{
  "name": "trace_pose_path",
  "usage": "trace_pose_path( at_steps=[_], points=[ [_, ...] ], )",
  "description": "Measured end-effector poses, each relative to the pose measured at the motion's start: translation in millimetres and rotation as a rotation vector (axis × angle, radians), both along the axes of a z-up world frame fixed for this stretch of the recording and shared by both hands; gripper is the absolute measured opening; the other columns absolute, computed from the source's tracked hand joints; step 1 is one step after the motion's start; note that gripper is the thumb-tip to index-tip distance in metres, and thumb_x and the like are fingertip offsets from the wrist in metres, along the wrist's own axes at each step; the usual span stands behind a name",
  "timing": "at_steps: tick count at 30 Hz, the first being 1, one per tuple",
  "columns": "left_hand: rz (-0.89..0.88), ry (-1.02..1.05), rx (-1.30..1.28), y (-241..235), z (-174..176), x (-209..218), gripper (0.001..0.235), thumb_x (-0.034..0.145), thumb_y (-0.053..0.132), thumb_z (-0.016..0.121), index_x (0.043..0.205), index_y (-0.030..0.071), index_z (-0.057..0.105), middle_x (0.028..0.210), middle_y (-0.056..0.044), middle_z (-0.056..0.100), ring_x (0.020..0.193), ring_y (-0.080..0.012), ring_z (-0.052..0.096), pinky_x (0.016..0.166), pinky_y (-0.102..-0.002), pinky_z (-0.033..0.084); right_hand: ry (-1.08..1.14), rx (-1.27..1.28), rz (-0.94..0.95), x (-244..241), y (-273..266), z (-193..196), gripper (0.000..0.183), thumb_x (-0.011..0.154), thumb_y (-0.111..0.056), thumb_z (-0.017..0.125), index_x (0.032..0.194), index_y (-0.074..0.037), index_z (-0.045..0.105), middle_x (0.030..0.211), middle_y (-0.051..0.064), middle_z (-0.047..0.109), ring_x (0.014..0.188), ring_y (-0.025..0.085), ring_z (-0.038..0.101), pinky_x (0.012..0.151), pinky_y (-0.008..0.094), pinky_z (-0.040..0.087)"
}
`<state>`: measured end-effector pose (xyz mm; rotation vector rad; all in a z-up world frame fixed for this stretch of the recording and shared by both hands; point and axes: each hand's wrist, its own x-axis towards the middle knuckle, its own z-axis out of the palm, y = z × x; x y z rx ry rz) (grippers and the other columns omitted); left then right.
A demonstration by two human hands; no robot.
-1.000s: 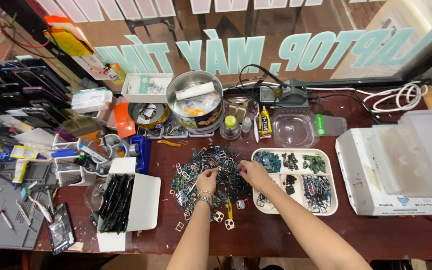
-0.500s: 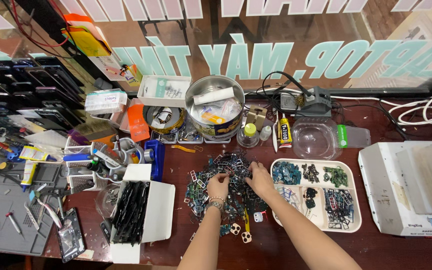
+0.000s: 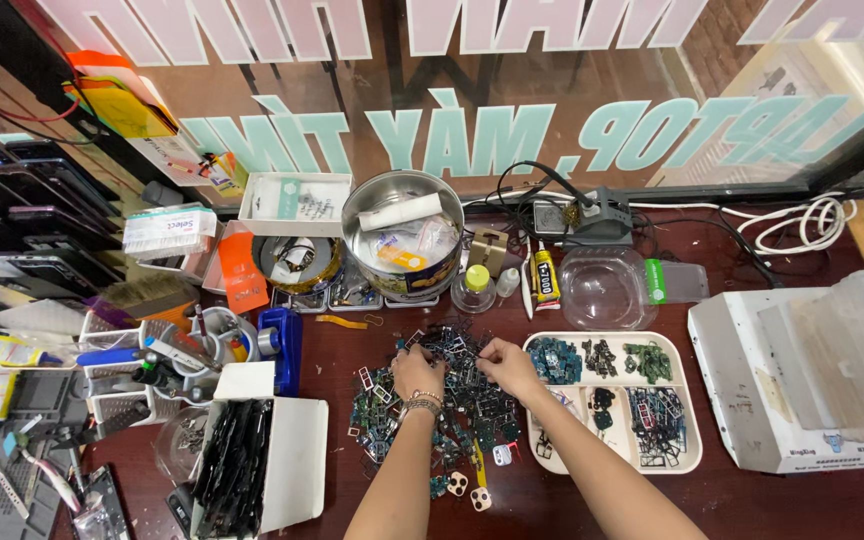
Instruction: The person sorts small electronic components from a pile on a workbench into a compartmentalized tray. They pick up individual pieces, separate them by type, and place them into designated sections of the tray. The process is repetitive and focused on organizing the components.
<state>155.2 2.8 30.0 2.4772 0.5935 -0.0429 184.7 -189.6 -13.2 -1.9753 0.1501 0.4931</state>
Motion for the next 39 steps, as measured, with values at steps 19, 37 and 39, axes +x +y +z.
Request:
trace_pose_path(
  at_steps=[19, 37, 39],
  points=[
    [-0.042, 0.010, -1.357, -38, -2, 9, 0.023, 0.086, -0.002, 0.075, 0.108, -0.003, 0.067, 0.095, -0.013, 0.075, 0.080, -0.0213, 0.074, 0.072, -0.030, 0.062, 0.216, 0.502, -0.202, -7, -32, 61, 0.021, 0.097, -0.014, 0.065, 0.114, -0.003, 0.066, 0.097, 0.007, 0.072, 0.082, 0.015, 0.071, 0.075, 0.029, 0.062],
    [-0.176, 0.128, -1.298, -189, -22, -10, 0.019, 0.086, 0.002, 0.077, 0.104, -0.005, 0.072, 0.096, -0.014, 0.076, 0.079, -0.0199, 0.074, 0.072, -0.032, 0.064, -0.004, 0.499, -0.425, -82, -158, 61, 0.013, 0.095, -0.010, 0.066, 0.106, -0.003, 0.067, 0.095, 0.003, 0.070, 0.087, 0.010, 0.068, 0.075, 0.027, 0.060],
    [-0.220, 0.132, -1.270, -207, -37, -13, 0.021, 0.086, 0.002, 0.077, 0.104, -0.006, 0.071, 0.096, -0.014, 0.076, 0.079, -0.0201, 0.074, 0.071, -0.032, 0.064, 0.020, 0.449, -0.398, -90, -176, 51, 0.012, 0.096, -0.010, 0.066, 0.105, -0.003, 0.067, 0.094, 0.003, 0.071, 0.087, 0.010, 0.068, 0.074, 0.025, 0.059]
  ],
)
